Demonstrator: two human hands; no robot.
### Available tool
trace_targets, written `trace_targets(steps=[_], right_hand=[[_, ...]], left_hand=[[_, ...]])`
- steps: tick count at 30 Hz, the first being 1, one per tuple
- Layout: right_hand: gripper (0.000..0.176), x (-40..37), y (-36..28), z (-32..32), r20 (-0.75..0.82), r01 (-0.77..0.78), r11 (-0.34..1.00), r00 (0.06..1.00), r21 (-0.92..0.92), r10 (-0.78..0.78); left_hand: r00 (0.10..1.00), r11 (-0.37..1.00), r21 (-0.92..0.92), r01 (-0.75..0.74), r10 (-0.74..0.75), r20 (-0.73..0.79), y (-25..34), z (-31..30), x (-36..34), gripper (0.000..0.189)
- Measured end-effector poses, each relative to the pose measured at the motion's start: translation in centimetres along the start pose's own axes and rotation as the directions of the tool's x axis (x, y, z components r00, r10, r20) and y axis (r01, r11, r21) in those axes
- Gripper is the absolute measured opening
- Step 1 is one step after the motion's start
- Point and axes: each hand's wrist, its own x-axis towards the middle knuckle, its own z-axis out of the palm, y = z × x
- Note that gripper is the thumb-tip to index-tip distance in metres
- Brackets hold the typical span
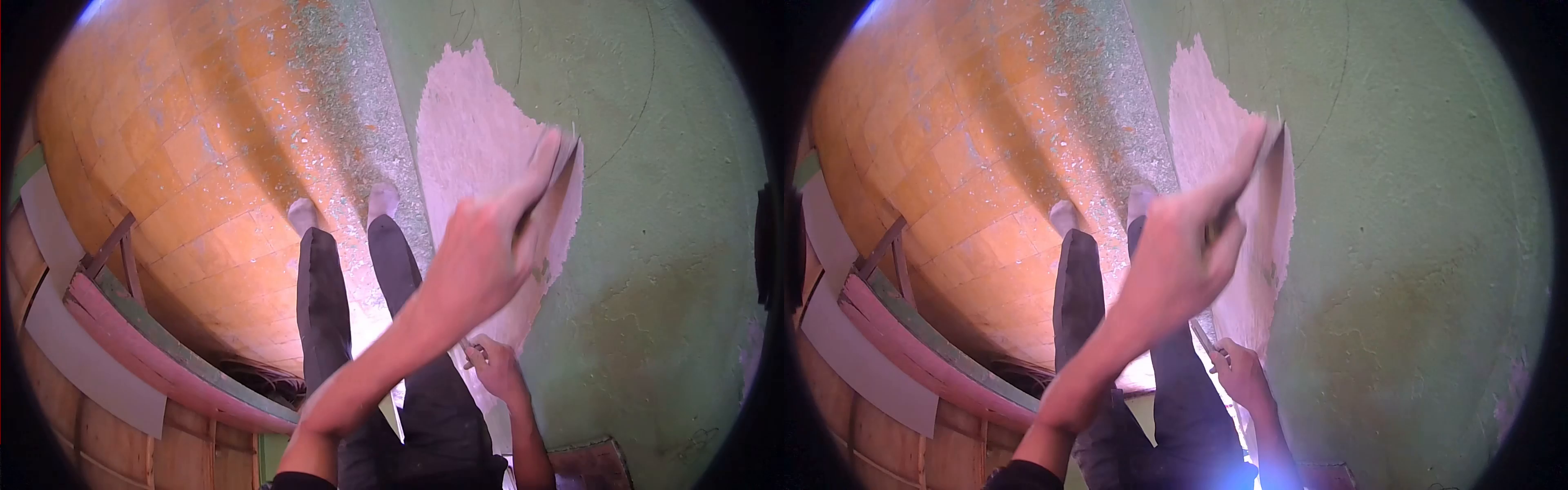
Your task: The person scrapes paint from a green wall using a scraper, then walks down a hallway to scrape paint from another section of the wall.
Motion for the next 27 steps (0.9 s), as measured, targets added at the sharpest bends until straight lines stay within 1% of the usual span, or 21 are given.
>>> trace_targets(steps=[1, 2, 4, 5, 7, 9, 10, 12, 14, 17, 18, 21, 22, 25, 27], right_hand=[[0.02, 0.2, 0.0, 0.0, 0.02, -0.006, 1.0, 1.0, -0.016, 0.007], [0.02, 0.4, -0.1, -0.2, 0.036, -0.01, 0.999, 0.999, -0.036, 0.011], [0.02, 0.1, -0.3, -0.3, 0.003, -0.001, 0.999, 1.0, -0.037, 0.001], [0.02, 0.1, -0.4, -0.3, -0.015, 0.005, 0.999, 1.0, -0.035, -0.006], [0.02, -0.1, -0.3, -0.3, 0.005, -0.001, 1.0, 1.0, -0.012, 0.001], [0.02, 0.4, -0.4, -0.4, 0.008, 0.008, 1.0, 1.0, -0.011, -0.008], [0.02, 0.8, -0.4, -0.3, -0.002, 0.017, 1.0, 1.0, -0.015, -0.017], [0.021, -0.1, -0.3, 0.1, 0.009, 0.012, 0.998, 1.0, -0.055, -0.012], [0.021, 0.1, -0.3, -0.5, -0.024, 0.034, 0.992, 0.999, -0.12, -0.037], [0.021, 0.2, -0.2, -0.2, 0.019, -0.01, 1.0, 1.0, -0.019, 0.011], [0.021, 0.3, 0.0, 0.1, 0.012, -0.009, 1.0, 1.0, 0.009, 0.009], [0.021, 0.2, -0.5, -0.2, -0.014, -0.012, 0.992, 1.0, -0.128, 0.011], [0.021, 0.2, 0.3, -0.1, -0.019, -0.014, 0.999, 1.0, -0.043, 0.014], [0.021, 0.3, 0.6, 0.1, 0.023, 0.018, 0.999, 1.0, -0.029, -0.018], [0.022, 0.6, 0.3, 0.6, 0.017, 0.016, 0.999, 1.0, -0.043, -0.016]], left_hand=[[1.0, 0.999, 0.037, -0.023, 0.023, -0.005, 0.2, -0.5, 1.0, 0.08], [1.0, 0.999, 0.044, 0.004, -0.004, -0.003, 0.6, -0.7, 1.1, 0.079], [1.0, 0.999, -0.037, 0.009, -0.008, 0.022, 0.3, 0.2, -1.4, 0.077], [0.999, 0.999, -0.045, 0.012, -0.01, 0.037, -0.1, 0.4, -1.7, 0.077], [0.998, 0.998, -0.06, 0.019, -0.015, 0.065, 0.2, 0.1, -1.5, 0.077], [0.98, 0.996, 0.033, 0.087, -0.091, 0.176, 0.6, -2.0, -0.1, 0.079], [0.985, 0.998, 0.017, 0.068, -0.069, 0.157, 0.2, -1.7, -0.4, 0.079], [0.999, 0.996, -0.082, 0.024, -0.021, 0.041, -0.4, 0.2, -1.9, 0.078], [0.999, 0.995, -0.097, 0.038, -0.034, 0.038, -0.3, 0.9, -2.0, 0.077], [0.976, 0.991, 0.061, 0.118, -0.127, 0.178, 1.0, -1.8, -0.1, 0.079], [0.984, 0.996, 0.025, 0.085, -0.088, 0.154, 0.6, -1.5, -0.2, 0.078], [0.999, 0.997, -0.071, 0.025, -0.021, 0.048, 0.2, 0.6, -2.2, 0.076], [0.995, 0.996, -0.063, 0.065, -0.06, 0.075, 0.5, 0.6, -2.2, 0.075], [0.986, 0.994, 0.052, 0.095, -0.101, 0.134, 1.2, -1.4, -0.2, 0.078], [0.989, 0.996, 0.018, 0.093, -0.094, 0.111, 0.5, -0.7, -1.4, 0.077]])
